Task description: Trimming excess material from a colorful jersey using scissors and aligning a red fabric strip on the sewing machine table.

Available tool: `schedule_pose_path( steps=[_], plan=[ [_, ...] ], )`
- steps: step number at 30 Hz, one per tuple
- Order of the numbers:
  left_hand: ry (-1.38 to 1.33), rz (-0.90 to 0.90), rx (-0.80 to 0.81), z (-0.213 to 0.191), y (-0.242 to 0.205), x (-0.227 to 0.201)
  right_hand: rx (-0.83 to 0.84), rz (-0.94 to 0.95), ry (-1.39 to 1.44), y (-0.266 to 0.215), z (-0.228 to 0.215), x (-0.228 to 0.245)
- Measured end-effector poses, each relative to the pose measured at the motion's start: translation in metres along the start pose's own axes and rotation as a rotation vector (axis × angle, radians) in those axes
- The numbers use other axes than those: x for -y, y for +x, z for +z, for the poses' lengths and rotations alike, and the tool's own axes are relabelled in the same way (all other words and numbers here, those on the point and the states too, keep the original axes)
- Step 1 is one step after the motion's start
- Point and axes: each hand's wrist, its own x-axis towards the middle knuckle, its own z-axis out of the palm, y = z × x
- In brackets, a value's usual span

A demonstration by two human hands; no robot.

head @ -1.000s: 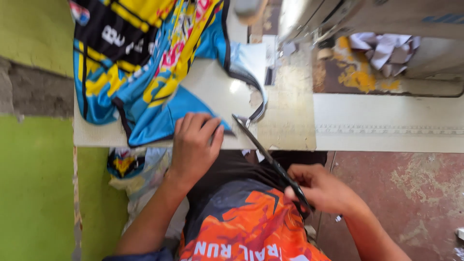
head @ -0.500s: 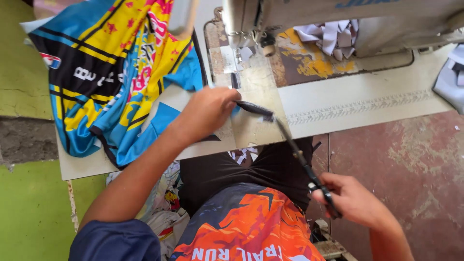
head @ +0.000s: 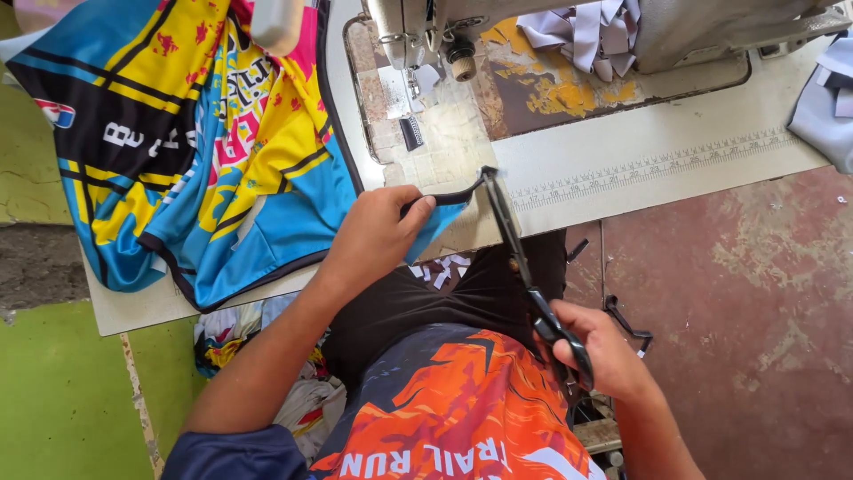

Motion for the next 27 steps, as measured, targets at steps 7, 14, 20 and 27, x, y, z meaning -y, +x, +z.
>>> schedule_pose_path(
  steps=[7, 14, 20, 27],
  plan=[
    [0.71, 0.201, -0.49, 0.041, 0.003, 0.036, 0.004, -0.026, 0.155, 0.041, 0.016, -0.031],
    [0.577, 0.582, -0.442, 0.071, 0.002, 0.061, -0.111, -0.134, 0.068, 0.034, 0.023, -0.024],
    [0.246, 0.454, -0.555, 0.06, -0.018, 0.021, 0.1, 0.056, 0.014, -0.003, 0.046, 0.012],
    [0.187, 0.432, -0.558, 0.062, -0.019, 0.022, 0.146, -0.007, 0.046, 0.018, 0.076, 0.018]
  ],
)
